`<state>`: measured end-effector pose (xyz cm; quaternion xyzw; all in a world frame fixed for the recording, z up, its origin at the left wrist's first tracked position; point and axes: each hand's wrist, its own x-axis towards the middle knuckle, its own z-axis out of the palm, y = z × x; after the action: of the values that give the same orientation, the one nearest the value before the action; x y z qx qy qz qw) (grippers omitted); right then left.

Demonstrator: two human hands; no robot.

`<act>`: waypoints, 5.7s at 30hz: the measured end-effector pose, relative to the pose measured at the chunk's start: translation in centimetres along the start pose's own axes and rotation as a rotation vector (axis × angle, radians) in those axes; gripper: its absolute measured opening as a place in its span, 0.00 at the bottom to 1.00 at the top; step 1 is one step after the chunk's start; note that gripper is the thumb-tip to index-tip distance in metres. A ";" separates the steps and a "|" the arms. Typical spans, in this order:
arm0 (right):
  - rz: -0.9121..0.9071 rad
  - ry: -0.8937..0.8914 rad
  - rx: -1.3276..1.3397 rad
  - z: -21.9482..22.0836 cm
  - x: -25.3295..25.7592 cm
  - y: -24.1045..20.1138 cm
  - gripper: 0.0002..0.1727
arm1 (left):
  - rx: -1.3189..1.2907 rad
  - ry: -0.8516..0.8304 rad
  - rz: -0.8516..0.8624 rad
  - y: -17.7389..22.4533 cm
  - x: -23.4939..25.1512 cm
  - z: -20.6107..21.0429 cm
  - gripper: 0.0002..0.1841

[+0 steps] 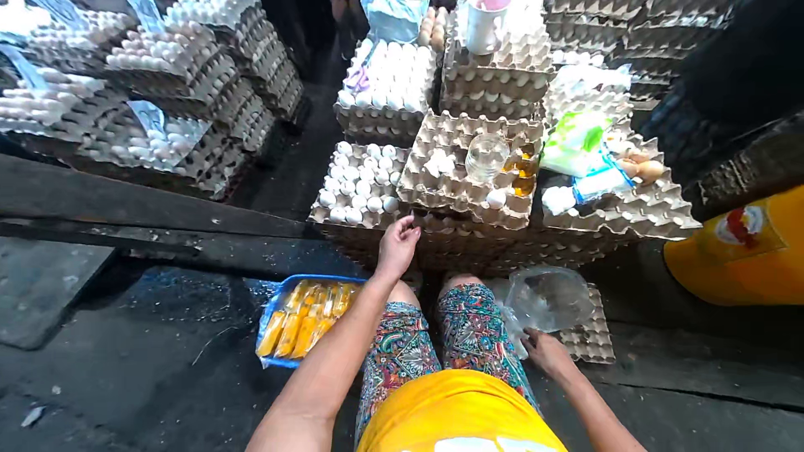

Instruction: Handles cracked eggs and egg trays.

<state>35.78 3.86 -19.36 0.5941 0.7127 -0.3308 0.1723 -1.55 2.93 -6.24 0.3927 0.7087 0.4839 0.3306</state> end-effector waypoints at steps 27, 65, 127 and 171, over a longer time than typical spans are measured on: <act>-0.558 0.719 -0.105 -19.8 4.3 -18.1 0.22 | 0.171 -0.112 -0.202 5.9 15.1 -1.6 0.31; -0.561 0.808 0.592 -21.6 6.1 -16.6 0.24 | -0.055 0.386 -0.158 1.9 3.2 -15.5 0.30; -1.229 0.085 -0.609 -1.7 -12.6 -35.1 0.14 | -0.375 0.702 -0.340 -9.0 -19.3 -9.8 0.30; -1.593 0.419 -0.031 -0.2 -14.2 -30.1 0.11 | -0.498 0.706 -0.377 -9.8 -23.6 -9.9 0.29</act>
<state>10.25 -8.70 -2.09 -0.0427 0.9424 -0.2265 -0.2422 -1.13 -24.16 -10.36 -0.0227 0.6992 0.6746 0.2356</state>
